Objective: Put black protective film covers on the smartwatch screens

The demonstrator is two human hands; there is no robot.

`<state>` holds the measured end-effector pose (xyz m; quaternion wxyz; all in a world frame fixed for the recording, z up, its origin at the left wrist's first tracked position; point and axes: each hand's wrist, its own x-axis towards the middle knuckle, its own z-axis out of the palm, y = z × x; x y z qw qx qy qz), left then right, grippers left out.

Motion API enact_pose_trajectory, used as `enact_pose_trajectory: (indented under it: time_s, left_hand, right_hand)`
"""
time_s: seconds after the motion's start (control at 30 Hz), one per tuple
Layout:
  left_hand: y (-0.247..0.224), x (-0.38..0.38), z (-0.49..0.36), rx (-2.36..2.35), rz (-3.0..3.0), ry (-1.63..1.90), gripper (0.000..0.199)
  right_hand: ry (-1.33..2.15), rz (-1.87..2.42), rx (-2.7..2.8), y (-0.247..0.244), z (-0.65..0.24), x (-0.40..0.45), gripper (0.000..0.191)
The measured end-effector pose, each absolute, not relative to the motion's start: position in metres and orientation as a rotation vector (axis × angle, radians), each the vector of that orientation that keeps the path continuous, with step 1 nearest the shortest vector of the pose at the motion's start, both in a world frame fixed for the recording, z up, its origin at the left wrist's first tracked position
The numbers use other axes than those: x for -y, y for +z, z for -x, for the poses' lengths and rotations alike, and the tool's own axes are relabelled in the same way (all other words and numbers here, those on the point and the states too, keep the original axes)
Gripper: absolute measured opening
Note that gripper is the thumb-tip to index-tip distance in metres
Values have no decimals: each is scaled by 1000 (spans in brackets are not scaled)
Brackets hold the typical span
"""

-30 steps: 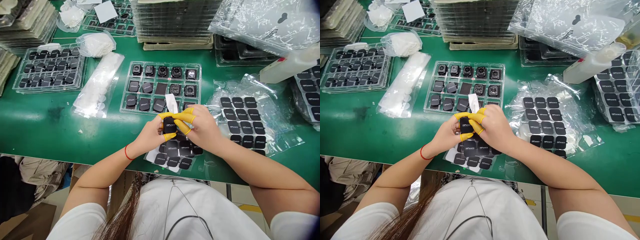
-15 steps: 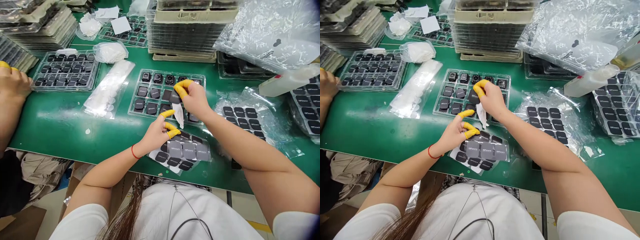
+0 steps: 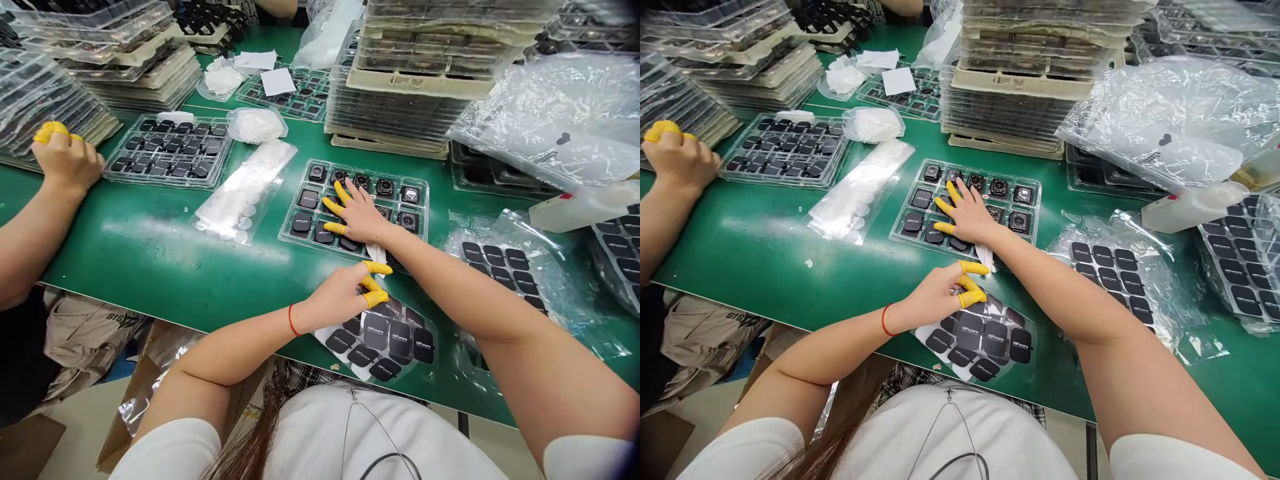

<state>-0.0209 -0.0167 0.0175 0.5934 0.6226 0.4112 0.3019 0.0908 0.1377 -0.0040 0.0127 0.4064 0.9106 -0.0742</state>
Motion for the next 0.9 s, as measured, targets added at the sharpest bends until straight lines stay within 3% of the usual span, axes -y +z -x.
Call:
enact_pose_trajectory:
  time_s: [0.2, 0.33, 0.43, 0.57, 0.67, 0.77, 0.9]
  left_hand:
    - [19, 17, 21, -942, -1429, 706, 33]
    - [16, 15, 21, -920, -1379, 722, 36]
    - [14, 15, 20, -891, -1395, 732, 37]
    - [13, 16, 18, -903, -1417, 714, 39]
    - [11, 14, 18, -907, -1372, 715, 39]
    - [7, 10, 19, -937, -1327, 710, 38]
    - [3, 5, 19, -976, -1263, 718, 41]
  right_hand:
    - [-422, -1230, -2898, 8, -101, -143, 50]
    - [-249, -1559, -3054, 25, -133, -144, 41]
    - [-78, -1614, -2853, 31, -160, -144, 37]
    - [49, -1458, -2648, 24, -174, -141, 46]
    - [159, -1411, -2631, 19, -171, -140, 41]
    - [126, -1554, -2668, 16, -167, -142, 36]
    - [-1, -1812, -2719, 20, -170, -136, 44]
